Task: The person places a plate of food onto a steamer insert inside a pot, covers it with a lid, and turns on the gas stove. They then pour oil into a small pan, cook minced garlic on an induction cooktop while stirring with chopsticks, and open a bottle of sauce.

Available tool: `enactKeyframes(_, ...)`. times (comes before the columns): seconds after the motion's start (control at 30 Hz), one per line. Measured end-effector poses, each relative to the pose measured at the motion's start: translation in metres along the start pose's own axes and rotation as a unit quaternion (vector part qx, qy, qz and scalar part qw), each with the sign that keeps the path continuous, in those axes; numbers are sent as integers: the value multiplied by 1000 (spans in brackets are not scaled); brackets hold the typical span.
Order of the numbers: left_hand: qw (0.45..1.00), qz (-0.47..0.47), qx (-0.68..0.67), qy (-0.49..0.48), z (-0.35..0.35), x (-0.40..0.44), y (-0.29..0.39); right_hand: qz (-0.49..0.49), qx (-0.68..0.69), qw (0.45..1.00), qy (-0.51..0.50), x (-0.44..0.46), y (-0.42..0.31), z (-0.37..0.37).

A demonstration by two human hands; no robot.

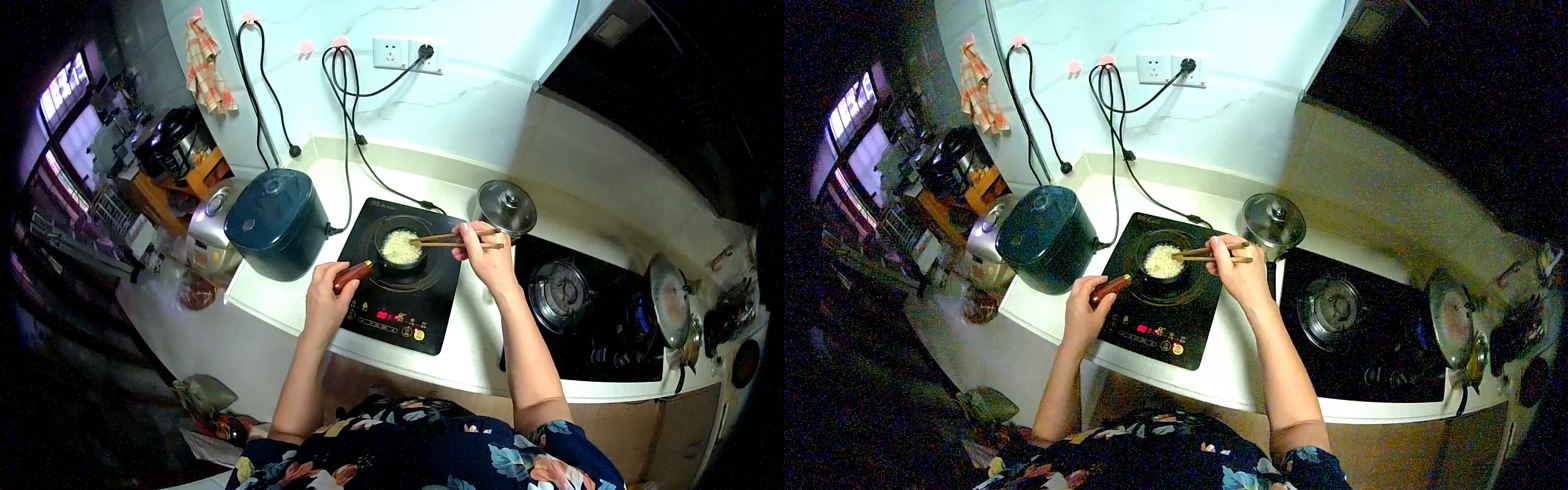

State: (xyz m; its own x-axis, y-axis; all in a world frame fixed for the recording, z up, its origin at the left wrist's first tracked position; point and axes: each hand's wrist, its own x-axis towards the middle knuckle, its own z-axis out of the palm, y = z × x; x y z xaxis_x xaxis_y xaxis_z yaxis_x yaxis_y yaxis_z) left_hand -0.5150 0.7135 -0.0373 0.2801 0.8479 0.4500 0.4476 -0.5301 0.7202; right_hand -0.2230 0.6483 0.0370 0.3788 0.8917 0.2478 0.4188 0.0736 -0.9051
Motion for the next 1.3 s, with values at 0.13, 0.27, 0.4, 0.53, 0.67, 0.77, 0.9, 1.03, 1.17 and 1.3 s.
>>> enactKeyframes(0.13,1000,16,16,3,-1,0,0,25,64,997,-41,-10,-5,8)
enactKeyframes(0.27,1000,21,5,-2,-1,1,2,-57,12,998,-6,-4,2,19)
enactKeyframes(0.4,1000,16,6,-3,-5,0,6,-91,-56,994,-36,-4,1,7)
enactKeyframes(0.53,999,34,20,-1,-3,1,0,-33,24,997,-69,-14,-14,14)
enactKeyframes(0.67,1000,21,13,-8,-3,0,1,-134,-82,986,-56,-4,-1,21)
enactKeyframes(0.77,1000,17,12,-9,-2,1,0,-148,-99,981,-83,-9,-9,18)
enactKeyframes(0.9,1000,27,12,-1,-4,0,2,-36,9,996,-80,-14,-14,8)
enactKeyframes(1.03,999,23,27,-12,-5,1,5,-113,-75,991,-18,-7,-1,8)
enactKeyframes(1.17,999,41,28,-7,-3,0,-2,-41,-32,996,-69,-16,-10,2)
enactKeyframes(1.3,999,28,14,-10,-2,0,1,-50,29,998,-41,-25,-16,-6)
